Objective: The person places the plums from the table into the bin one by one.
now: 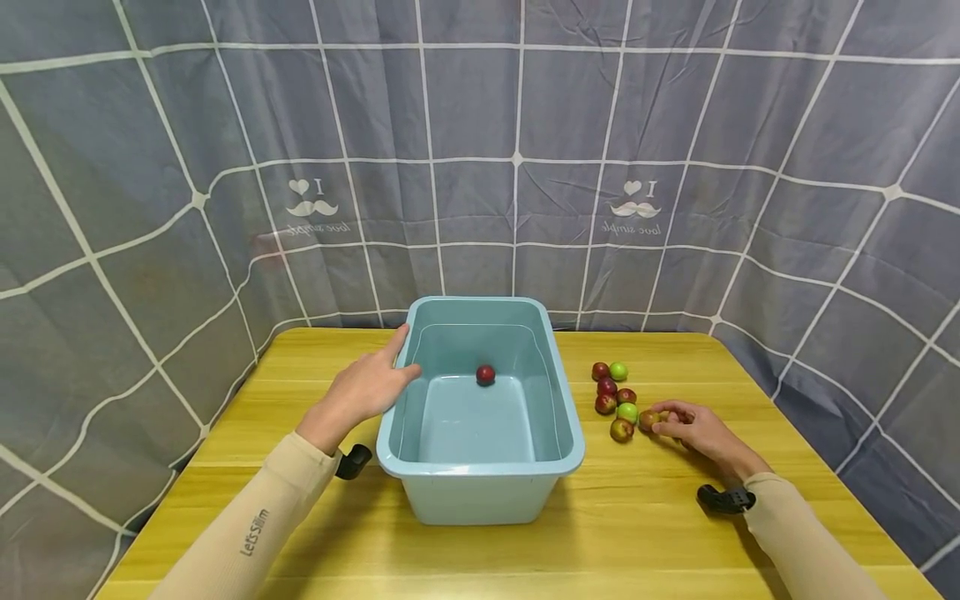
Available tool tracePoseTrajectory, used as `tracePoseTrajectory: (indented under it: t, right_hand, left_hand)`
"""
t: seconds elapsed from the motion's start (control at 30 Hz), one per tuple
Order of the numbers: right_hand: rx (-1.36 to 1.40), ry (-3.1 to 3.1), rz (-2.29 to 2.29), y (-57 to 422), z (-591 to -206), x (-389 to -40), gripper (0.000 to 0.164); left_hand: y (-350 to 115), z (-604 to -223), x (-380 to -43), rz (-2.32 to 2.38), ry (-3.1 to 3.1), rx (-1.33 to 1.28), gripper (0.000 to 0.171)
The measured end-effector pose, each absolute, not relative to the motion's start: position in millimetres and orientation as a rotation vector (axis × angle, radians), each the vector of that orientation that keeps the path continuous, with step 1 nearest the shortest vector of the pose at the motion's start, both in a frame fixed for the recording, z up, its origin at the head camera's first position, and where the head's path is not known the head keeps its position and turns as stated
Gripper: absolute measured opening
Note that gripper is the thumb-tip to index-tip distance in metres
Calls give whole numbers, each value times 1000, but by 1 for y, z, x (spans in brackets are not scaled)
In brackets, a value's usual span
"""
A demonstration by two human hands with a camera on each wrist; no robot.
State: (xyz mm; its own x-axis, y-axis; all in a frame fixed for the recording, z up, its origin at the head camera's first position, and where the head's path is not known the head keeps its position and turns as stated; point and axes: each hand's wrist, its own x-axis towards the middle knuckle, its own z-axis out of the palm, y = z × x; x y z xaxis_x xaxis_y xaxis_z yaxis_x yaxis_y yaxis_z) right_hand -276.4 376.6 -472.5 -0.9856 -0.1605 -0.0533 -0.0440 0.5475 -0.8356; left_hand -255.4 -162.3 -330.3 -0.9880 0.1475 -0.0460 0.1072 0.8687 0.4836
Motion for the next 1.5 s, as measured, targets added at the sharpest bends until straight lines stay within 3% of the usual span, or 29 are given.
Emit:
tracePoseTrajectory:
  t: [0.27,0.77,1.1,1.5]
  right_hand:
    - [-84,2597,-1521,379,-469,-272,53]
    - [-156,2497,-1617,380,-466,-273,48]
    - [-231,2579,-1566,373,-442,-279,51]
    - [-362,2622,-1544,362,-409,-289,42]
  left_hand:
    - [-161,-331,-255,772,2956,200,79]
    - [-161,-331,-255,766,2956,192,78]
    - [-161,-330,-255,772,2955,183,78]
    - [-162,-332,-256,776,2952,189,78]
